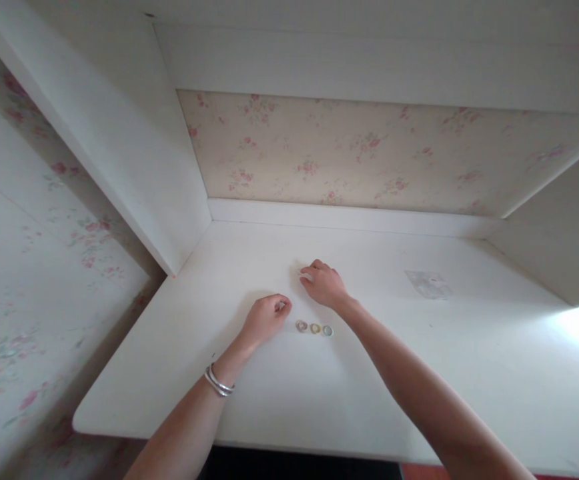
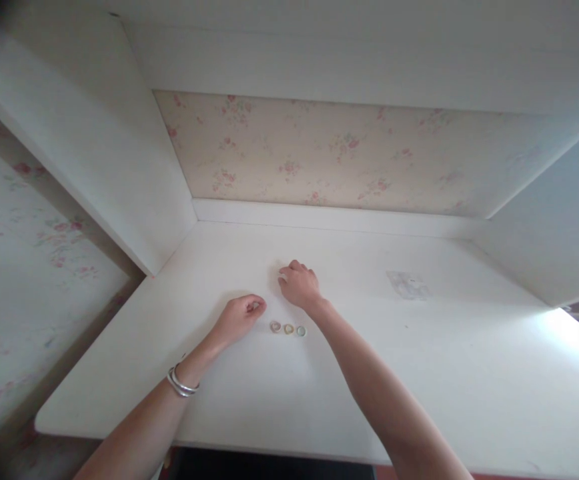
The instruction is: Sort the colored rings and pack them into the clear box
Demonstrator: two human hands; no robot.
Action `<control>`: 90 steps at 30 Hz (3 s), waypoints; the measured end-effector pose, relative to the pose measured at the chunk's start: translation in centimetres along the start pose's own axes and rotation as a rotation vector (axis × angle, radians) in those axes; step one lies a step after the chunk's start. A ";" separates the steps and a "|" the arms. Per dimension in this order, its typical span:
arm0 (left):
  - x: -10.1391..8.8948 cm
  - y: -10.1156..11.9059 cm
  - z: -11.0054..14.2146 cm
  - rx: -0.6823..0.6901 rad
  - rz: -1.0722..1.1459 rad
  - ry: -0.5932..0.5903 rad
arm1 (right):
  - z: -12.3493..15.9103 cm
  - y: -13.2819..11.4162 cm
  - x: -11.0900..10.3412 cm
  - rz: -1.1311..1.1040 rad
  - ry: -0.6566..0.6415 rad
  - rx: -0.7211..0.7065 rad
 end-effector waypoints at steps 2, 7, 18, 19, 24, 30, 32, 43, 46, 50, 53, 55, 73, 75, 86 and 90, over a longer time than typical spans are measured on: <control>-0.1 0.0 0.0 0.000 0.002 -0.001 | -1.4 -0.3 0.1 0.048 -0.026 0.009; 0.0 -0.2 -0.2 0.030 0.005 -0.017 | -2.5 -0.7 0.7 0.075 -0.033 -0.025; 0.1 -0.1 -0.2 0.000 -0.020 -0.072 | 4.8 -0.3 -1.2 -0.201 0.167 -0.239; 0.1 -0.1 -0.3 -0.002 -0.023 -0.073 | 6.2 -0.1 -0.9 -0.241 0.184 -0.261; 0.4 -0.5 -0.5 0.021 -0.033 -0.085 | 11.7 1.7 1.9 -0.252 0.181 -0.244; 0.4 -0.6 -0.4 0.037 0.016 -0.082 | 13.7 2.6 4.0 -0.211 0.119 -0.251; 0.4 -0.5 -0.3 0.042 0.025 -0.077 | 13.6 2.6 4.0 -0.207 0.116 -0.253; 0.6 -0.6 -0.5 0.005 0.051 -0.089 | 13.6 2.7 3.5 -0.300 0.166 -0.244; 0.6 -0.8 -0.6 0.003 0.076 -0.089 | 13.0 3.5 3.2 -0.398 0.229 -0.126; 0.6 -0.8 -0.6 -0.004 0.098 -0.092 | 10.8 5.2 3.2 -0.384 0.204 0.025; 0.5 -0.5 -0.5 -0.006 0.098 -0.093 | 8.7 6.2 2.8 -0.307 0.159 0.096; 0.4 -0.4 -0.4 -0.011 0.092 -0.094 | 7.6 6.4 2.5 -0.255 0.138 0.123; 0.4 -0.6 -0.6 0.011 0.085 -0.131 | 2.4 3.6 1.7 -0.063 0.086 0.078; 0.5 -0.5 -0.6 0.014 0.091 -0.136 | 2.5 3.4 1.7 -0.066 0.113 0.065; 0.4 -0.3 -0.6 0.001 0.085 -0.147 | 8.9 4.3 1.0 -0.325 0.283 -0.078; 0.3 -0.2 -0.5 -0.006 0.057 -0.140 | 12.2 5.1 1.6 -0.385 0.256 -0.073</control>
Point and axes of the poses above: each hand's wrist, its own z-axis away from the middle knuckle, its own x-axis out of the palm, y = z × x, the point moved 5 cm from there along -z, towards the middle knuckle, and after that the axes turned 13 degrees about -y, right-handed, at the moved point
